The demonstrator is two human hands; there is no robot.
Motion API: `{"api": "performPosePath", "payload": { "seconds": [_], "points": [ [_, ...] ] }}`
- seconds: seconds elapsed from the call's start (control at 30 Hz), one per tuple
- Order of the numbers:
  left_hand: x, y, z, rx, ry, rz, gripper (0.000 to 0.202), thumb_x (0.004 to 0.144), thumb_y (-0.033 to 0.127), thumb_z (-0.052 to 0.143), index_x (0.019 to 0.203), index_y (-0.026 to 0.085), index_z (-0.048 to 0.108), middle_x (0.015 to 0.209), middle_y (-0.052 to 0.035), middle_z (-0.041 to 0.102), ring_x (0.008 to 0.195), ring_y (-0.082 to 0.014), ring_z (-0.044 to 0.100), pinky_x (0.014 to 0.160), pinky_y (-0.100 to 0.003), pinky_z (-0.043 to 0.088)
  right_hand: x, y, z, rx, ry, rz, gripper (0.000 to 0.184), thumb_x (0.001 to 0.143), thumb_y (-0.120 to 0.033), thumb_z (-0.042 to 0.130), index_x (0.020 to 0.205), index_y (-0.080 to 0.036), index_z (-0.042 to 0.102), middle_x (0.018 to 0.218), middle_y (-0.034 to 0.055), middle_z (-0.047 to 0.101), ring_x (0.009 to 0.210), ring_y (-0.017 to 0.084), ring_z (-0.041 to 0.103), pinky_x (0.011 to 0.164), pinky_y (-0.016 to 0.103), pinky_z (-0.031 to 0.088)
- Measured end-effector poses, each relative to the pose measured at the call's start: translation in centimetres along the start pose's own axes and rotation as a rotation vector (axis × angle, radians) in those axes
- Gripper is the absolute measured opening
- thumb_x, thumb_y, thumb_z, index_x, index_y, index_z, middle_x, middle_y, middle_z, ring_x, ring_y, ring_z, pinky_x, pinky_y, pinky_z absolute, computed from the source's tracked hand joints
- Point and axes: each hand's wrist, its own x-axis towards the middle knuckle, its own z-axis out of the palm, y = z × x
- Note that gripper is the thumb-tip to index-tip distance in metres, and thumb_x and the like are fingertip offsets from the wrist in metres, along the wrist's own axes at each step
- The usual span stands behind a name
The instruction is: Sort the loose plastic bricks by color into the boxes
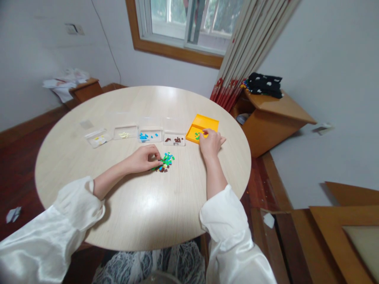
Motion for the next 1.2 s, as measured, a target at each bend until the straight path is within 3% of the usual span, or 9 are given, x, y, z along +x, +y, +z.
{"api": "performPosePath", "payload": {
  "seconds": [0.23,0.37,0.5,0.67,0.8,0.9,1.07,1.2],
  "points": [
    [0.0,0.1,0.4,0.004,-0.042,-0.010,0.010,0.073,0.018,0.059,0.063,0.016,0.060,0.065,-0.0016,0.058,0.062,-0.0123,0.052,0.062,-0.026,0.039,-0.3,-0.7,-0.2,0.045,0.010,-0.023,0.019,0.077,-0.024,0.052,0.084,-0.019,0.069,0.087,0.0083,0.071,0.086,0.024,0.056,0.085,0.043,0.030],
    [0.1,0.0,0.4,-0.057,-0.007,-0.019,0.009,0.073,0.019,0.058,0.066,0.016,0.062,0.066,-0.0013,0.060,0.059,-0.0108,0.051,0.058,-0.024,0.040,-0.4,-1.8,-0.4,0.195,-0.022,-0.081,0.019,0.078,-0.023,0.051,0.082,-0.017,0.068,0.087,0.0084,0.071,0.082,0.022,0.060,0.084,0.040,0.038],
    [0.1,0.0,0.2,-0.170,0.096,-0.124,0.011,0.075,0.024,0.059,0.070,0.015,0.062,0.060,0.0004,0.060,0.055,-0.0103,0.052,0.053,-0.022,0.040,-1.1,-3.3,-0.7,0.413,-0.131,-0.168,0.018,0.078,-0.024,0.052,0.081,-0.017,0.069,0.084,0.0069,0.071,0.075,0.019,0.061,0.075,0.034,0.046],
    [0.3,0.1,-0.2,-0.200,0.276,-0.140,0.010,0.076,0.025,0.060,0.071,0.015,0.062,0.069,-0.0021,0.066,0.064,-0.0126,0.059,0.063,-0.026,0.047,-2.9,-5.8,-1.0,0.581,-0.357,-0.258,0.014,0.077,-0.024,0.059,0.077,-0.019,0.071,0.077,0.0033,0.071,0.071,0.016,0.061,0.070,0.030,0.047],
    [0.3,0.0,-0.3,-0.163,0.332,-0.121,0.009,0.075,0.025,0.063,0.073,0.016,0.062,0.071,-0.0014,0.065,0.065,-0.0128,0.058,0.067,-0.027,0.047,-4.5,-7.2,-1.0,0.678,-0.598,-0.310,0.013,0.077,-0.024,0.062,0.083,-0.021,0.074,0.082,0.0029,0.073,0.075,0.016,0.064,0.071,0.030,0.048],
    [0.2,0.0,-0.3,-0.135,0.332,-0.105,0.012,0.076,0.028,0.063,0.072,0.016,0.062,0.068,-0.0004,0.064,0.063,-0.0121,0.056,0.065,-0.026,0.045,-5.2,-7.8,-0.8,0.724,-0.708,-0.322,0.015,0.077,-0.023,0.063,0.086,-0.021,0.074,0.085,0.0038,0.074,0.079,0.017,0.065,0.075,0.031,0.048],
    [0.1,0.0,-0.2,-0.130,0.335,-0.088,0.019,0.076,0.033,0.064,0.070,0.016,0.060,0.067,0.0002,0.062,0.064,-0.0118,0.054,0.063,-0.024,0.042,-5.6,-8.1,-0.7,0.757,-0.760,-0.331,0.013,0.076,-0.021,0.061,0.081,-0.020,0.073,0.083,0.0030,0.073,0.078,0.016,0.065,0.075,0.031,0.048],
    [0.1,0.1,-0.5,-0.122,0.293,-0.095,0.021,0.075,0.031,0.065,0.063,0.016,0.056,0.061,0.0017,0.057,0.059,-0.0107,0.049,0.060,-0.024,0.038,-5.2,-7.8,-0.9,0.726,-0.701,-0.324,0.010,0.074,-0.020,0.061,0.076,-0.019,0.071,0.075,0.0018,0.071,0.072,0.015,0.063,0.070,0.029,0.046]
  ]
}}
